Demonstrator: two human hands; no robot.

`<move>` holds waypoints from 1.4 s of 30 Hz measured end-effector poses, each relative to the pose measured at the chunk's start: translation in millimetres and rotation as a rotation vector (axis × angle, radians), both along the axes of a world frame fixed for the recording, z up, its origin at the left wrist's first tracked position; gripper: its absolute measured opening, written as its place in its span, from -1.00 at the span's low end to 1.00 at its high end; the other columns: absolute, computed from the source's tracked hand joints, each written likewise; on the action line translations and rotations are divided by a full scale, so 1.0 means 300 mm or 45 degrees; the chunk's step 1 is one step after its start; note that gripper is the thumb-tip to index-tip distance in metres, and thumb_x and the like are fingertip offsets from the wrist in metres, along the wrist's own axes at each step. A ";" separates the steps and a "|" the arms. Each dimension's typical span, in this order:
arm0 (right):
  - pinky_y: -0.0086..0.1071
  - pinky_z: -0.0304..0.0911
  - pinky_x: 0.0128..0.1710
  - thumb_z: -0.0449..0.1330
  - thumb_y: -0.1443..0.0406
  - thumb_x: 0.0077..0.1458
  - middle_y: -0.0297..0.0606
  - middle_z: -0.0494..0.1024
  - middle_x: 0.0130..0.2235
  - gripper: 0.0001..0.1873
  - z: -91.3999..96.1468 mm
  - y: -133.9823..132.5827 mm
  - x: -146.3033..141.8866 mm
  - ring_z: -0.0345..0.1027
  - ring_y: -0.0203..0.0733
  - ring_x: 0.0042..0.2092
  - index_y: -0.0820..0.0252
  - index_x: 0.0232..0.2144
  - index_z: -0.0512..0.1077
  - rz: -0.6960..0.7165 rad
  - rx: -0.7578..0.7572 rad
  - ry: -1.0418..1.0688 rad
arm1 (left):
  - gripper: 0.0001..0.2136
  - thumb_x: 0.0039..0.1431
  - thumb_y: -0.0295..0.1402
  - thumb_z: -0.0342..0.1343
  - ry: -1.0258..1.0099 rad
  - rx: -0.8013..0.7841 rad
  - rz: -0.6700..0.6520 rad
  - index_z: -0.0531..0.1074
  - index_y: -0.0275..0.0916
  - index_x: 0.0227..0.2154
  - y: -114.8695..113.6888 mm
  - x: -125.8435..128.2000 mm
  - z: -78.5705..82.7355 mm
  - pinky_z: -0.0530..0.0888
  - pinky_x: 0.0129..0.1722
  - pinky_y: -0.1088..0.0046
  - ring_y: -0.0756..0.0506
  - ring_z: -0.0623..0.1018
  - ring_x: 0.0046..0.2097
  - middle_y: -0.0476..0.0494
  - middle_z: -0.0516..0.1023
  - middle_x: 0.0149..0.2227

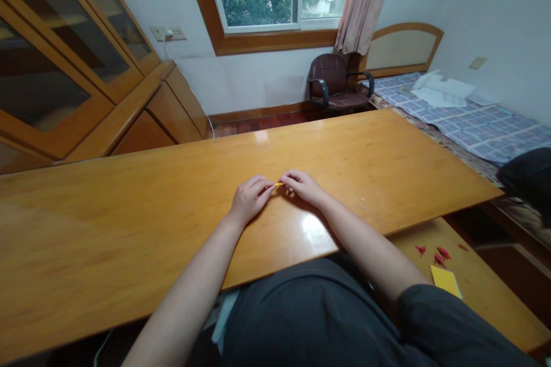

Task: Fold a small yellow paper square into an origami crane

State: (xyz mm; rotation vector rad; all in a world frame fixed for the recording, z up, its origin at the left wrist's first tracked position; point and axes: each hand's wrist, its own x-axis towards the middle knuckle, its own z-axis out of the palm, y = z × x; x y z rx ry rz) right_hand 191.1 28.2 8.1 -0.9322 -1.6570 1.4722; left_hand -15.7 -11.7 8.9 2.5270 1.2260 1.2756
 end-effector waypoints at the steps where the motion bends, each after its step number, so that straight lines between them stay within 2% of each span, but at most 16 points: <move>1: -0.44 0.19 -0.42 0.18 0.03 0.14 -0.34 0.47 -0.42 -0.65 -0.001 0.000 0.000 0.30 -0.32 -0.42 0.22 -0.36 0.46 -0.028 0.041 0.003 | -0.90 0.30 -0.35 0.12 -0.003 -0.010 0.012 0.52 -0.21 -0.26 0.000 0.000 0.000 0.46 -0.26 0.47 -0.03 0.54 -0.29 -0.12 0.58 -0.32; 5: -0.39 0.27 -0.25 0.24 0.09 0.15 -0.25 0.52 -0.28 -0.72 0.005 -0.006 0.005 0.38 -0.26 -0.25 0.20 -0.31 0.53 -0.125 0.361 -0.032 | -0.89 0.30 -0.35 0.11 -0.024 -0.032 0.037 0.52 -0.23 -0.28 -0.001 -0.001 0.002 0.45 -0.25 0.46 -0.03 0.53 -0.30 -0.13 0.58 -0.33; 8: -0.38 0.27 -0.26 0.28 0.13 0.14 -0.24 0.53 -0.29 -0.76 0.007 -0.011 0.009 0.38 -0.25 -0.26 0.19 -0.30 0.56 -0.123 0.568 -0.083 | -0.88 0.29 -0.34 0.11 -0.034 -0.048 0.042 0.52 -0.24 -0.30 -0.003 0.000 0.005 0.44 -0.27 0.46 -0.04 0.53 -0.31 -0.14 0.58 -0.34; 14: -0.38 0.26 -0.30 0.27 0.15 0.17 -0.25 0.52 -0.35 -0.78 -0.007 -0.009 0.006 0.37 -0.26 -0.30 0.20 -0.34 0.56 -0.062 0.731 -0.158 | -0.86 0.28 -0.32 0.12 -0.043 -0.123 0.005 0.53 -0.24 -0.32 -0.002 0.003 0.007 0.43 -0.30 0.45 -0.04 0.52 -0.33 -0.14 0.57 -0.36; 23: -0.37 0.26 -0.27 0.27 0.12 0.18 -0.26 0.52 -0.37 -0.75 -0.004 -0.015 0.008 0.38 -0.25 -0.30 0.20 -0.38 0.55 -0.035 0.709 -0.165 | -0.85 0.27 -0.33 0.12 -0.119 -0.265 -0.050 0.52 -0.23 -0.39 -0.006 0.008 0.019 0.40 -0.33 0.44 -0.04 0.48 -0.37 -0.11 0.53 -0.41; 34: -0.36 0.22 -0.25 0.27 0.18 0.16 -0.28 0.49 -0.38 -0.79 -0.008 -0.008 0.002 0.35 -0.24 -0.31 0.21 -0.41 0.51 -0.066 0.611 -0.211 | -0.81 0.20 -0.27 0.17 -0.197 -0.475 0.023 0.52 -0.22 -0.48 0.015 0.001 0.013 0.38 -0.36 0.45 -0.04 0.48 -0.40 -0.08 0.54 -0.47; 42: -0.36 0.20 -0.23 0.25 0.25 0.16 -0.31 0.48 -0.38 -0.84 -0.013 0.000 0.004 0.33 -0.25 -0.30 0.22 -0.42 0.48 -0.104 0.553 -0.255 | -0.81 0.16 -0.27 0.19 -0.214 -0.532 0.082 0.54 -0.23 -0.51 0.018 -0.008 0.021 0.39 -0.37 0.46 -0.04 0.50 -0.42 -0.08 0.56 -0.49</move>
